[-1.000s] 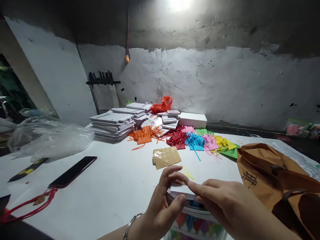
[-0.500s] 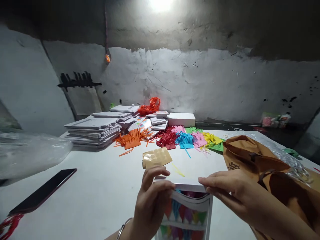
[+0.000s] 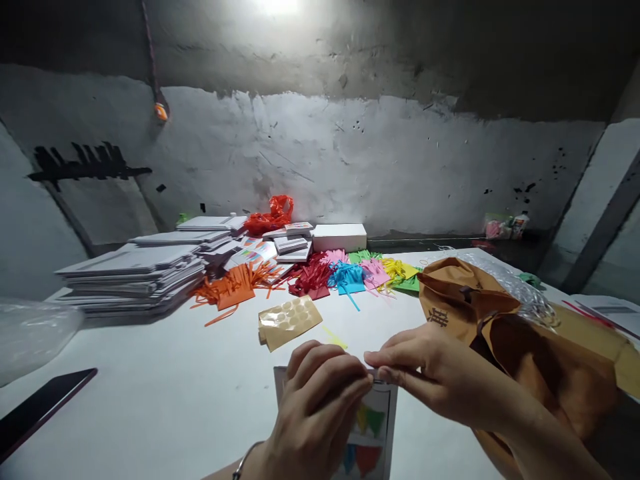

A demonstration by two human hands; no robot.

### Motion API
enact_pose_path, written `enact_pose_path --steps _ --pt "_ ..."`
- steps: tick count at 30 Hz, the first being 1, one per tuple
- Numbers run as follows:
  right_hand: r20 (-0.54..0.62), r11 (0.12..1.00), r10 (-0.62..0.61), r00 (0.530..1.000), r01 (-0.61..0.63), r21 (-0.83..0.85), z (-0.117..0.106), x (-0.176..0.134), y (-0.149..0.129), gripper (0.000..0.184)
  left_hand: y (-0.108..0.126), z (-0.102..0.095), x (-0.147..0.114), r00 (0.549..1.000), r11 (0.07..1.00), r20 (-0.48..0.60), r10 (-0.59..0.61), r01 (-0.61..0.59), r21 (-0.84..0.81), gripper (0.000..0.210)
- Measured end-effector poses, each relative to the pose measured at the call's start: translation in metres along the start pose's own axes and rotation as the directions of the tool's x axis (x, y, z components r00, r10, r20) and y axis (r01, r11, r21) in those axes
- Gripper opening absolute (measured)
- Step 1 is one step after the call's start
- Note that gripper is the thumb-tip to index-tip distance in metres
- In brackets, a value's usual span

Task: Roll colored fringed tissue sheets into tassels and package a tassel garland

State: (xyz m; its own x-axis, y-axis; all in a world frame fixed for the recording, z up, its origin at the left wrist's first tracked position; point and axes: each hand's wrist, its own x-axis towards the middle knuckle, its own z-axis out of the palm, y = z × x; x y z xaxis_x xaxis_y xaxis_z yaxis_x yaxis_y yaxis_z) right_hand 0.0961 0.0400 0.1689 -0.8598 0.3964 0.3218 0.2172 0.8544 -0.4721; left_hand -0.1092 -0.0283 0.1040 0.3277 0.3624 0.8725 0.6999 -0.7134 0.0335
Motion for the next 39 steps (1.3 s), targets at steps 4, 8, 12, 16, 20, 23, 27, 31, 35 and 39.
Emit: enact_pose_path --steps 4,8,12,16,20,23,27,31,35,39 --pt "-0.131 0.992 -0.064 0.989 0.049 -0.113 0.013 -0.012 0.000 0.029 0.002 -0.001 -0.001 1.000 1.000 -0.012 -0.005 0.005 0.000 0.022" --pt "-0.342 0.975 -0.150 0.928 0.081 -0.208 0.040 -0.025 0.003 0.034 -0.003 -0.014 -0.002 0.998 0.996 0.033 -0.047 0.044 0.081 0.017" --pt "-0.535 0.975 -0.162 0.829 0.049 -0.219 0.066 -0.029 0.008 0.024 -0.021 -0.034 -0.008 0.984 0.989 0.102 -0.148 0.146 0.025 0.023" --pt "-0.576 0.982 -0.154 0.803 0.061 -0.177 0.076 -0.024 0.009 0.025 -0.034 -0.047 -0.015 0.966 0.905 0.062 -0.252 0.258 -0.338 0.021" --pt "-0.624 0.990 -0.135 0.769 0.085 -0.109 0.082 -0.007 0.005 0.026 -0.037 -0.060 -0.020 0.862 0.704 0.040 -0.505 0.438 -0.560 0.007" --pt "-0.656 0.992 -0.107 0.747 0.125 -0.019 0.101 0.016 0.008 0.023 -0.045 -0.073 -0.026 0.748 0.562 0.161 -0.644 0.606 -0.563 0.027" --pt "-0.665 0.960 0.016 0.747 0.174 0.218 0.155 0.050 0.012 0.017 -0.075 -0.100 -0.047 0.651 0.561 0.263 -0.712 0.753 -0.344 0.046" --pt "-0.552 0.918 0.116 0.826 0.123 0.376 0.225 0.084 0.015 0.018 -0.129 -0.126 -0.085 0.476 0.540 0.441 -0.761 0.841 0.026 0.057" --pt "-0.367 0.892 0.195 0.910 -0.009 0.452 0.276 0.122 0.030 0.029 -0.171 -0.122 -0.127 0.323 0.501 0.490 -0.810 0.816 0.289 0.061" --pt "-0.265 0.846 0.306 0.914 -0.134 0.516 0.305 0.160 0.051 0.047 -0.188 -0.103 -0.153 0.341 0.586 0.539 -0.770 0.713 0.386 0.052"
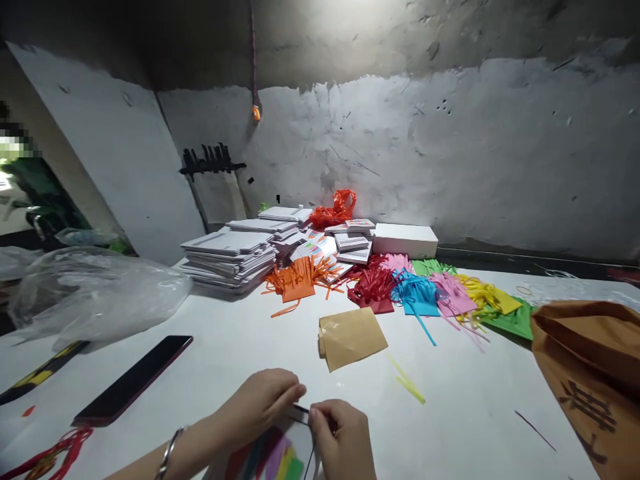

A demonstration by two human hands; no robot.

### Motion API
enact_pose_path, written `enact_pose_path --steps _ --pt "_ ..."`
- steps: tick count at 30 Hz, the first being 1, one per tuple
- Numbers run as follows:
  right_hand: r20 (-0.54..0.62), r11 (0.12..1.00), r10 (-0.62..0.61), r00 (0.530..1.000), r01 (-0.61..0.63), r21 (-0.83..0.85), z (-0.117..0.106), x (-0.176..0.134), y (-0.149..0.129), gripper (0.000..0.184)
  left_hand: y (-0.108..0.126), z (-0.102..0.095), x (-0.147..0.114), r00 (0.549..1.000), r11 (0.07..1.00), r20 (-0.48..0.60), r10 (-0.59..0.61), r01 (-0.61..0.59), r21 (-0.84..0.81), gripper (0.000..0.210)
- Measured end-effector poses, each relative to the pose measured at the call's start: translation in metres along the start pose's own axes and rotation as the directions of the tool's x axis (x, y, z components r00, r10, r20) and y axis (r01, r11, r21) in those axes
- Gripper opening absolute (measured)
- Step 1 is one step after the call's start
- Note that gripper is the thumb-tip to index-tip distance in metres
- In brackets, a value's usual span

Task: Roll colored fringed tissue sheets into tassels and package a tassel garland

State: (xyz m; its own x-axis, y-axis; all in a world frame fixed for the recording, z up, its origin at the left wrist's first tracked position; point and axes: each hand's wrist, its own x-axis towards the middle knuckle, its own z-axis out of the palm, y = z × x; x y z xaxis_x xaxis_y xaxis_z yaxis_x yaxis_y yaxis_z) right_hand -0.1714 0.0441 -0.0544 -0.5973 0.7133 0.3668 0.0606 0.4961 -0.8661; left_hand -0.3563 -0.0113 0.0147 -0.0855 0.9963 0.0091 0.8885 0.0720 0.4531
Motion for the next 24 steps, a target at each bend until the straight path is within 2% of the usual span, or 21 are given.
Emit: enact_pose_path --steps 2,4,7,10,12,14,17,18,21,24 --pt "0.054 1.000 0.026 0.998 -0.026 -0.003 0.005 0.016 0.009 0.055 -0.008 0.006 0.009 0.999 0.997 0.034 0.028 -0.030 0.070 0.051" --pt "0.124 0.999 0.027 0.992 -0.024 -0.027 -0.002 0.035 0.018 0.059 -0.019 0.006 0.020 0.996 0.993 0.082 0.043 -0.052 0.108 0.047" --pt "0.147 0.993 0.013 0.989 0.005 -0.121 -0.032 0.076 0.032 0.052 -0.040 -0.001 0.039 0.991 0.991 0.129 0.033 -0.049 0.121 0.035" --pt "0.112 0.969 -0.030 0.993 0.056 -0.239 -0.067 0.131 0.052 0.045 -0.059 -0.011 0.062 0.994 0.996 0.107 -0.019 0.009 0.094 0.030" --pt "0.165 0.951 -0.075 0.983 0.120 -0.285 -0.076 0.166 0.065 0.036 -0.068 -0.017 0.079 0.995 0.997 0.081 -0.056 0.051 0.058 0.033" --pt "0.244 0.936 -0.095 0.965 0.170 -0.308 -0.072 0.192 0.077 0.037 -0.075 -0.019 0.096 0.994 0.997 0.074 -0.081 0.081 0.013 0.044" --pt "0.350 0.933 -0.066 0.935 0.182 -0.310 -0.052 0.213 0.092 0.038 -0.080 -0.015 0.120 0.990 0.994 0.107 -0.091 0.097 -0.056 0.061" --pt "0.372 0.937 -0.051 0.927 0.174 -0.304 -0.046 0.216 0.096 0.034 -0.081 -0.012 0.127 0.989 0.992 0.126 -0.083 0.094 -0.081 0.059" --pt "0.387 0.950 -0.031 0.922 0.147 -0.276 -0.036 0.217 0.107 0.027 -0.083 -0.002 0.144 0.979 0.983 0.201 -0.042 0.077 -0.168 0.035" --pt "0.380 0.960 -0.069 0.922 0.166 -0.228 -0.039 0.212 0.111 0.023 -0.086 0.006 0.154 0.964 0.961 0.268 -0.002 0.075 -0.265 0.033"
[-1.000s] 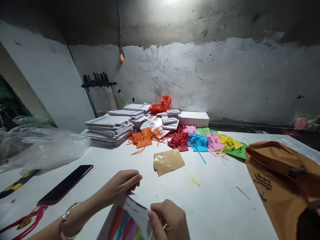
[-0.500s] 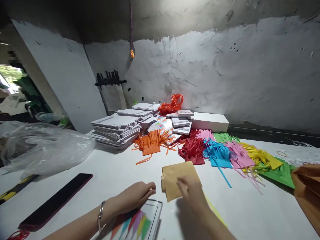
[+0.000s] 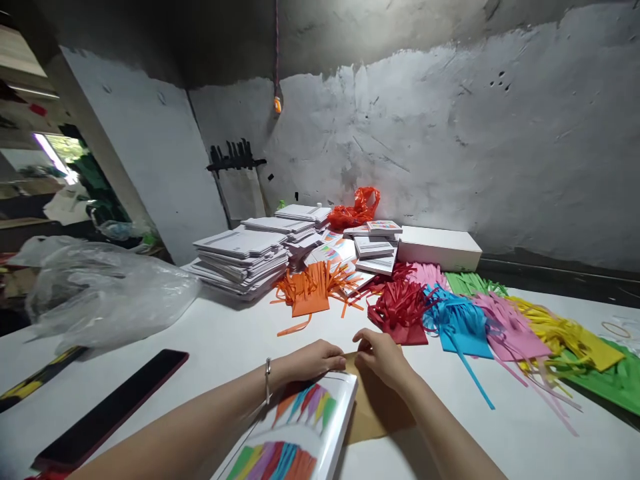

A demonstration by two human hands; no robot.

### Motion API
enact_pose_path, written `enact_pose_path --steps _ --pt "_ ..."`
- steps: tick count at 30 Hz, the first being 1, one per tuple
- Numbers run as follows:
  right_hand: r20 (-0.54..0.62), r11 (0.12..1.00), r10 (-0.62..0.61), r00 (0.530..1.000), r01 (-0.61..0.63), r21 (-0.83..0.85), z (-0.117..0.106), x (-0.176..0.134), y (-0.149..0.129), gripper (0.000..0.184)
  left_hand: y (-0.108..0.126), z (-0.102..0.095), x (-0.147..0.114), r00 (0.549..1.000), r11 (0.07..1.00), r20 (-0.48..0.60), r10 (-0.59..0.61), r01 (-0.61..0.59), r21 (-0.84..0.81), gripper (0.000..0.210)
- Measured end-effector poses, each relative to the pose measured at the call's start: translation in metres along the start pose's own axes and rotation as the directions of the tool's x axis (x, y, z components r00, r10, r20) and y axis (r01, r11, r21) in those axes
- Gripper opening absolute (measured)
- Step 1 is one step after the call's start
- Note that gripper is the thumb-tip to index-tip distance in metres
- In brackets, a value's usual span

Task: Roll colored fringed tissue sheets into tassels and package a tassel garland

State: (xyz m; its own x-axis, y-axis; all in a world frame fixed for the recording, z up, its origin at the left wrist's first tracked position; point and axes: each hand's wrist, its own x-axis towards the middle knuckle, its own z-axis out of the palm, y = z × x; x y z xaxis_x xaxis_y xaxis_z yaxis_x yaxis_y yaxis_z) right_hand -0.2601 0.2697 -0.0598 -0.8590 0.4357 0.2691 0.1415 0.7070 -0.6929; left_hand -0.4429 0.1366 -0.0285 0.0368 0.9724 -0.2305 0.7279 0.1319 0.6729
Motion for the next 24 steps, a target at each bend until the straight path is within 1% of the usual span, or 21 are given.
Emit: enact_pose_path --steps 4,7,15,17,20,24 --pt "0.010 0.994 -0.101 0.995 0.101 0.044 -0.004 -0.008 -0.002 0.021 -0.005 0.004 0.009 0.997 0.985 0.059 0.042 -0.032 -0.170 0.033" --pt "0.003 0.988 -0.143 0.990 0.142 0.061 -0.004 -0.012 -0.004 0.022 -0.008 0.008 0.012 0.996 0.952 0.071 0.062 -0.037 -0.303 0.033" --pt "-0.049 0.974 -0.217 0.975 0.220 0.059 -0.003 -0.016 -0.008 0.024 -0.006 0.014 0.003 0.997 0.828 0.080 0.006 0.040 -0.559 0.031" --pt "-0.084 0.967 -0.248 0.965 0.251 0.030 -0.002 -0.017 -0.008 0.025 -0.004 0.014 0.000 0.997 0.795 0.080 -0.006 0.053 -0.605 0.029" --pt "-0.153 0.950 -0.313 0.938 0.307 -0.062 -0.002 -0.021 -0.010 0.024 0.000 0.015 -0.002 0.997 0.754 0.076 -0.029 0.072 -0.653 0.029" --pt "-0.208 0.915 -0.391 0.897 0.352 -0.198 -0.003 -0.029 -0.015 0.024 0.002 0.016 -0.003 0.996 0.728 0.064 -0.056 0.085 -0.681 0.032"
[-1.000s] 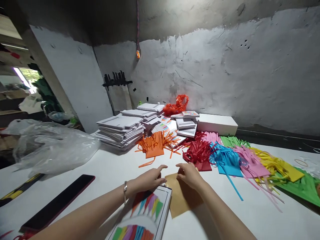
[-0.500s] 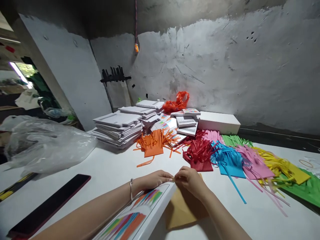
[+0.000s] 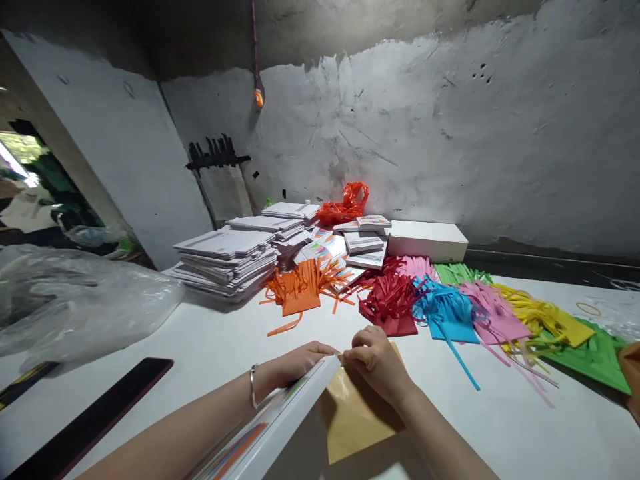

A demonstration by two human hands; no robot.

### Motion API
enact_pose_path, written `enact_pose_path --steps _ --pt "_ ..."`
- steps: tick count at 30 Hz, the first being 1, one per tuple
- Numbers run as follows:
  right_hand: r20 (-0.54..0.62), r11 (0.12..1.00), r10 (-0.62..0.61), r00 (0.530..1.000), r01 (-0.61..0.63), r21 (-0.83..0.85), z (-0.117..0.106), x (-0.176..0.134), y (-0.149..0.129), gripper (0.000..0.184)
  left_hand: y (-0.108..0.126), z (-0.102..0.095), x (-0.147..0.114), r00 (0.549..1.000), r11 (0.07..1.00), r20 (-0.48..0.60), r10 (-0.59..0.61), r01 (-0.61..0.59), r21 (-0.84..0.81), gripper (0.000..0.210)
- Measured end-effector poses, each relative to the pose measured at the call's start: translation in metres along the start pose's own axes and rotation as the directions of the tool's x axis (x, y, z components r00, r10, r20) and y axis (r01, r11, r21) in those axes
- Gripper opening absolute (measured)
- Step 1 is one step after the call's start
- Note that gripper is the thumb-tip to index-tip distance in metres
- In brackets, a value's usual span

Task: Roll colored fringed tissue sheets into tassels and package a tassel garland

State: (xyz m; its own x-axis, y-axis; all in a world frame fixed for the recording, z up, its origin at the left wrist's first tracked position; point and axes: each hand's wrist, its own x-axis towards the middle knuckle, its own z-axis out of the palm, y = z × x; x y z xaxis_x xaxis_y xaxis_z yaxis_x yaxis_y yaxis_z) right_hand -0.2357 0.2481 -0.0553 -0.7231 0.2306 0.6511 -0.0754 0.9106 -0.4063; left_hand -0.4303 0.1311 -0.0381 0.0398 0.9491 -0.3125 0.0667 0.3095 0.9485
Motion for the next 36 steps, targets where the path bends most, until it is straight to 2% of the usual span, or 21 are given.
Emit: enact_pose_path --steps 4,8,11,18,21,25,28,33,36 --pt "-0.006 0.999 -0.014 1.000 0.014 -0.041 -0.001 -0.005 -0.005 0.022 0.002 0.002 -0.001 1.000 1.000 -0.004 -0.016 0.016 0.002 0.037" --pt "-0.008 0.998 0.059 0.998 -0.059 -0.031 -0.002 -0.007 -0.006 0.013 0.005 0.005 -0.003 1.000 0.999 0.000 -0.030 0.030 0.018 0.040" --pt "0.053 0.992 0.123 0.991 -0.123 -0.004 -0.003 -0.006 -0.007 0.010 0.008 0.007 -0.005 1.000 0.999 0.013 -0.024 0.024 0.045 0.041" --pt "0.220 0.937 0.334 0.917 -0.348 0.026 0.001 -0.004 -0.005 0.023 0.008 0.008 -0.002 0.998 0.979 0.066 -0.001 -0.013 0.202 0.044" --pt "0.278 0.922 0.367 0.888 -0.387 0.018 0.000 -0.005 -0.004 0.023 0.004 0.010 -0.001 0.998 0.960 0.063 0.023 -0.039 0.278 0.044" --pt "0.321 0.918 0.368 0.873 -0.396 0.024 -0.002 -0.007 -0.004 0.024 -0.003 0.012 0.001 0.998 0.933 0.063 0.021 -0.042 0.357 0.040" --pt "0.317 0.923 0.353 0.880 -0.383 0.036 -0.003 -0.010 -0.004 0.024 -0.004 0.013 0.001 0.998 0.916 0.053 0.027 -0.046 0.399 0.040" --pt "0.264 0.953 0.267 0.927 -0.295 0.073 -0.003 -0.015 -0.001 0.020 -0.004 0.016 0.000 0.999 0.896 0.037 0.040 -0.052 0.440 0.039" --pt "0.192 0.979 0.190 0.963 -0.199 0.030 -0.001 -0.018 0.001 0.018 -0.005 0.016 0.001 0.998 0.896 0.033 0.045 -0.054 0.440 0.038"
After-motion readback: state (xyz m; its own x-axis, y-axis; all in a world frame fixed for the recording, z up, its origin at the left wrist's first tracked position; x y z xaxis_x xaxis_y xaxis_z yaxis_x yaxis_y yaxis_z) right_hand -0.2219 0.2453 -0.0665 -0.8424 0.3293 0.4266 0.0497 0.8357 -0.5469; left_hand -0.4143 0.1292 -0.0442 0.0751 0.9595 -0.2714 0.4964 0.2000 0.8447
